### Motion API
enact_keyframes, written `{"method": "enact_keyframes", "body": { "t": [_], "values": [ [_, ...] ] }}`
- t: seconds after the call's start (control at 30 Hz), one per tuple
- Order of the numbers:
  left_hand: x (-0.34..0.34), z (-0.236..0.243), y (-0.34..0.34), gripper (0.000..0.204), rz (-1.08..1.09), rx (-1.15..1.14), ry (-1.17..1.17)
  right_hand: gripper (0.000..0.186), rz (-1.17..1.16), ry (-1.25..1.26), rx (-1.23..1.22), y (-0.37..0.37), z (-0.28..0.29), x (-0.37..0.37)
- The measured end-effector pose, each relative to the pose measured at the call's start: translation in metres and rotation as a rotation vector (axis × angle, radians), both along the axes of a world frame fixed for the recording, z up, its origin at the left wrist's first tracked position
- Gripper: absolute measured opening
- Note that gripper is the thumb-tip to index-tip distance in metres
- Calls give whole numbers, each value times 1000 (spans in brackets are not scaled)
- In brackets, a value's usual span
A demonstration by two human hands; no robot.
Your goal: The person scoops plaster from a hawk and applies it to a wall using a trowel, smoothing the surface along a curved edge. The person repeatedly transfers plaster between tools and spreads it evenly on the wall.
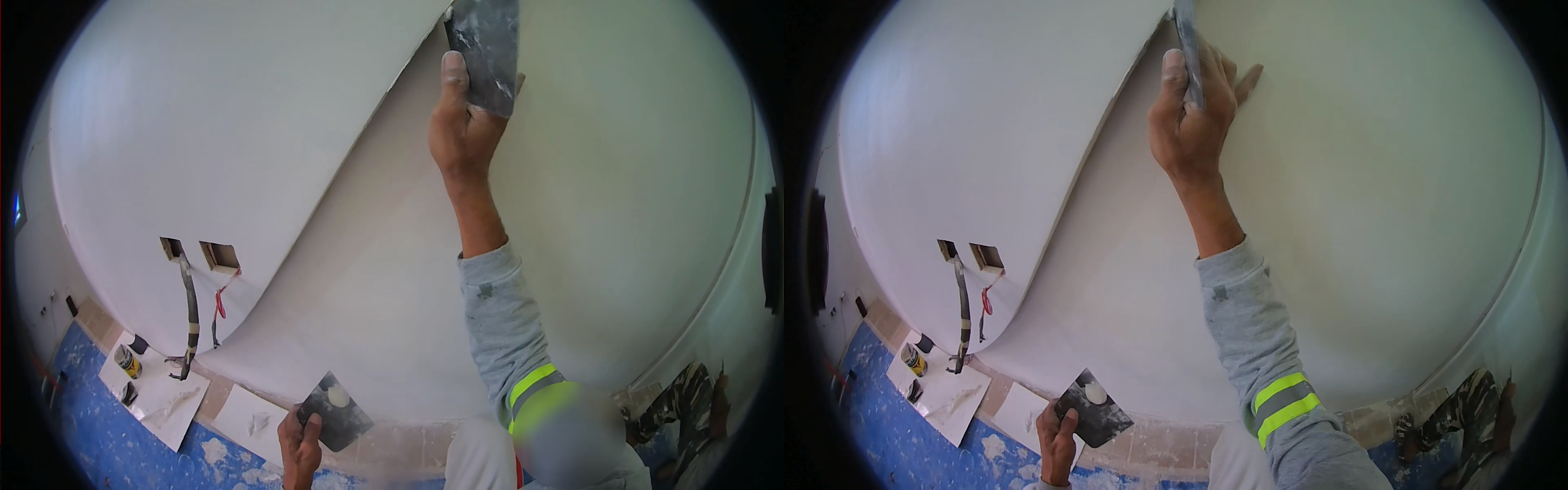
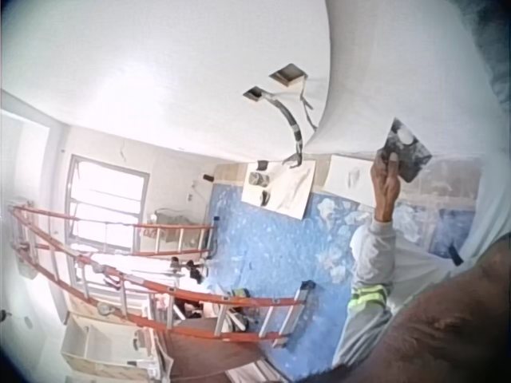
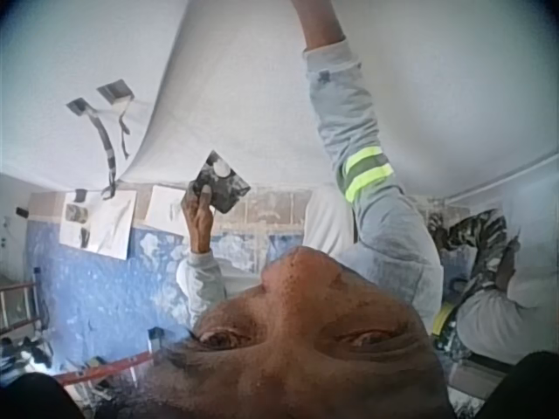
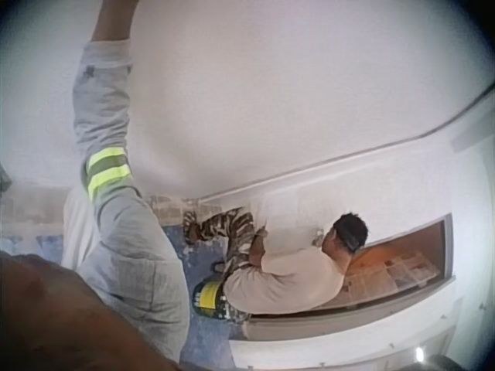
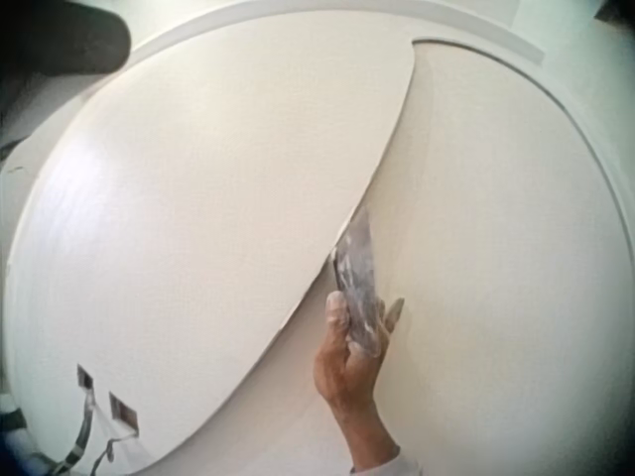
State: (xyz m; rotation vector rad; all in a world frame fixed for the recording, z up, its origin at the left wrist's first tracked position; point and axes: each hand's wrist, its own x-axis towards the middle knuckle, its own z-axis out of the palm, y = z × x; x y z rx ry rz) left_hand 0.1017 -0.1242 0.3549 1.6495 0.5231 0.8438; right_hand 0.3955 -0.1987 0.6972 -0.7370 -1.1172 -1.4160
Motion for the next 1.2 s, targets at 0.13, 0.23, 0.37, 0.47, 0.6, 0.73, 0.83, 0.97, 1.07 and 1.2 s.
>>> {"method": "enact_keyframes", "body": {
  "t": [0.13, 0.23, 0.37, 0.47, 0.6, 0.73, 0.83, 0.97, 1.07, 1.2],
  "values": [
    [2, -3, 1, 30, 7, -41, -3, 22, -48, -1, 9, 3, -3, 1],
    [3, -3, 3, 30, -7, -15, 0, 23, -65, 0, -6, 1, -5, 3],
    [4, 1, 0, 30, -9, -20, -28, 25, -32, 18, -51, 1, -11, -1],
    [3, 4, 0, 29, -21, -13, -8, 30, -90, -9, -57, 4, -18, 2],
    [2, 3, 0, 28, -23, -31, -23, 37, -199, 59, -146, 7, -28, 3],
    [2, 0, 2, 28, -26, -33, -36, 44, -228, 65, -153, 16, -41, 0],
    [1, 0, 3, 27, -24, -19, -10, 50, -261, 25, -152, 19, -48, 3],
    [-1, 3, 2, 27, -21, -34, 3, 54, -256, 14, -163, 24, -57, 0],
    [-2, 7, 0, 27, -23, -43, 8, 55, -244, 29, -172, 29, -64, -6],
    [-4, 5, 2, 26, -23, -51, -11, 57, -235, 24, -171, 38, -80, -11]
  ]
}}
